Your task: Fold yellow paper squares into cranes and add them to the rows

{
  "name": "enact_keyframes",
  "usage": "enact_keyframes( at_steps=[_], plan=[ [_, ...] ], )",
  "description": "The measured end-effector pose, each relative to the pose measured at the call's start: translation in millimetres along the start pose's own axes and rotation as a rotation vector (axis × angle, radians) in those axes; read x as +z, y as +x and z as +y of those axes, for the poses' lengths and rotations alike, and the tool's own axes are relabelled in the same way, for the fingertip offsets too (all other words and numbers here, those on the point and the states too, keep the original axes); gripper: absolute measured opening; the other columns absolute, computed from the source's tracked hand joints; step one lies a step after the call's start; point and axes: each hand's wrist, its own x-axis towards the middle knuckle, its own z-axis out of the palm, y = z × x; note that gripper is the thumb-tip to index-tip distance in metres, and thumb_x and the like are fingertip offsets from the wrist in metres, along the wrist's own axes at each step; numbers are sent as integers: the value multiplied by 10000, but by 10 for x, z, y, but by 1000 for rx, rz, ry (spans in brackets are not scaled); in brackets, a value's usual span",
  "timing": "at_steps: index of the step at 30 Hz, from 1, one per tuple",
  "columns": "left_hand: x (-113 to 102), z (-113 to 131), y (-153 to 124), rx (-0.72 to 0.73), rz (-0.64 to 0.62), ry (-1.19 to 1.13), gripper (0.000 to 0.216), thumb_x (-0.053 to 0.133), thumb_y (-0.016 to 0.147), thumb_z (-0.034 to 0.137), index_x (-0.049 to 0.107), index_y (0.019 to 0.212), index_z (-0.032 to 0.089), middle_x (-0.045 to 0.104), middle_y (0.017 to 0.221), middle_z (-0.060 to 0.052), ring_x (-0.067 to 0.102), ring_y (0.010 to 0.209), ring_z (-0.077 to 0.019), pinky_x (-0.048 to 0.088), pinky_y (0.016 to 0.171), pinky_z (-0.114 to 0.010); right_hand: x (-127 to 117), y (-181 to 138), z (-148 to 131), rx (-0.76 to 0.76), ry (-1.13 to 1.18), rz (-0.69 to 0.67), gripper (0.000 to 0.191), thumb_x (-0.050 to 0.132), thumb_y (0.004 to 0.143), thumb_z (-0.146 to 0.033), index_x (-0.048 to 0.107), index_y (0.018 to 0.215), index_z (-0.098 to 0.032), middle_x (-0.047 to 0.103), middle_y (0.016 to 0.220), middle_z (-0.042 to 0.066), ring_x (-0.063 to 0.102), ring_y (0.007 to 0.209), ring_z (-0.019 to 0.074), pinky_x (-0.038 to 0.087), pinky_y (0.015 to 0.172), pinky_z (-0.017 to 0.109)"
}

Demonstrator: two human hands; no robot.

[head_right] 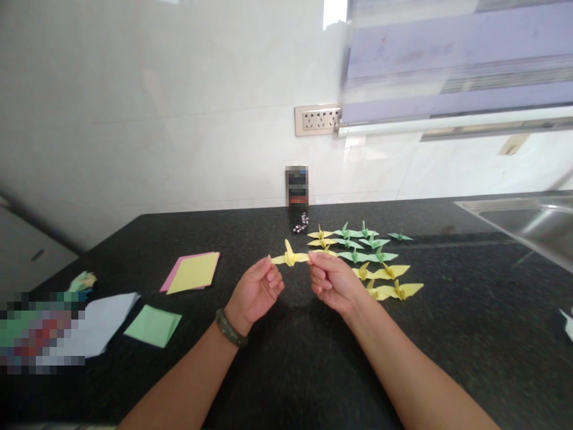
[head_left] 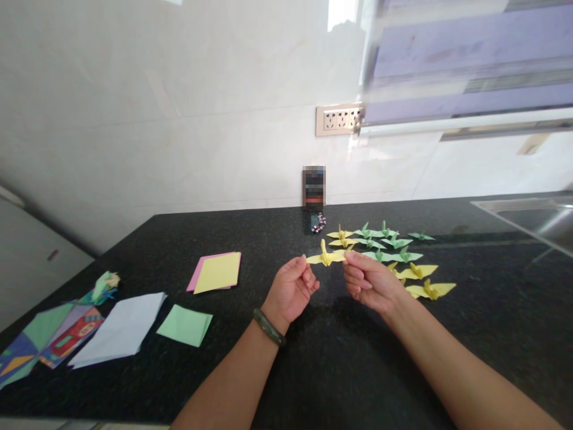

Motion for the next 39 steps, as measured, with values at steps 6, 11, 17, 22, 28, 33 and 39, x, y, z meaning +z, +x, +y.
enact_keyframes(
  at_steps=[6,11,17,22,28,33,39],
  plan=[
    [-2,-15,4,-13,-3,23,250,674,700,255,467,611,147,480,478,61,432,421,-45,442,498,-200,1,-58,-142,-116,-309,72,352,733,621,-295,433,499,-157,366,366,-105,244,288,2,277,315,144],
    [-11,-30,27,-77,-2,104,215,686,681,262,518,646,133,483,479,55,440,416,-47,454,502,-213,-113,-103,-291,-147,-621,93,342,678,648,-353,459,471,-160,381,368,-80,261,291,21,248,310,172],
    [32,-81,133,-87,54,344,215,705,637,270,557,656,115,500,483,39,453,412,-50,446,473,-203,-288,-75,-412,-303,-1270,325,223,581,689,-337,568,553,-161,450,436,-39,369,400,77,274,411,211],
    [151,-140,293,-89,201,668,172,667,659,240,554,621,116,491,463,34,443,380,-51,423,439,-199,-352,-52,-500,-296,-1790,451,243,527,724,-318,644,583,-158,575,549,41,504,539,145,334,522,256],
    [303,-240,525,-136,294,878,140,638,651,134,531,561,122,479,410,31,411,331,-56,384,396,-203,-360,-22,-489,-263,-2075,725,262,520,737,-331,722,759,-164,599,932,154,502,918,304,368,712,362],
    [369,-359,669,-182,338,1039,175,607,664,106,497,529,127,455,388,34,389,327,-54,338,378,-190,-400,11,-450,-187,-2102,753,249,517,757,-304,713,827,-168,572,1004,146,445,994,313,335,793,403],
    [366,-408,755,-271,367,1172,85,601,723,160,571,685,91,521,507,7,456,412,-70,397,443,-214,-418,35,-430,-141,-2118,759,271,521,776,-328,702,888,-160,560,1055,152,423,1026,309,287,838,420]
  ],
)
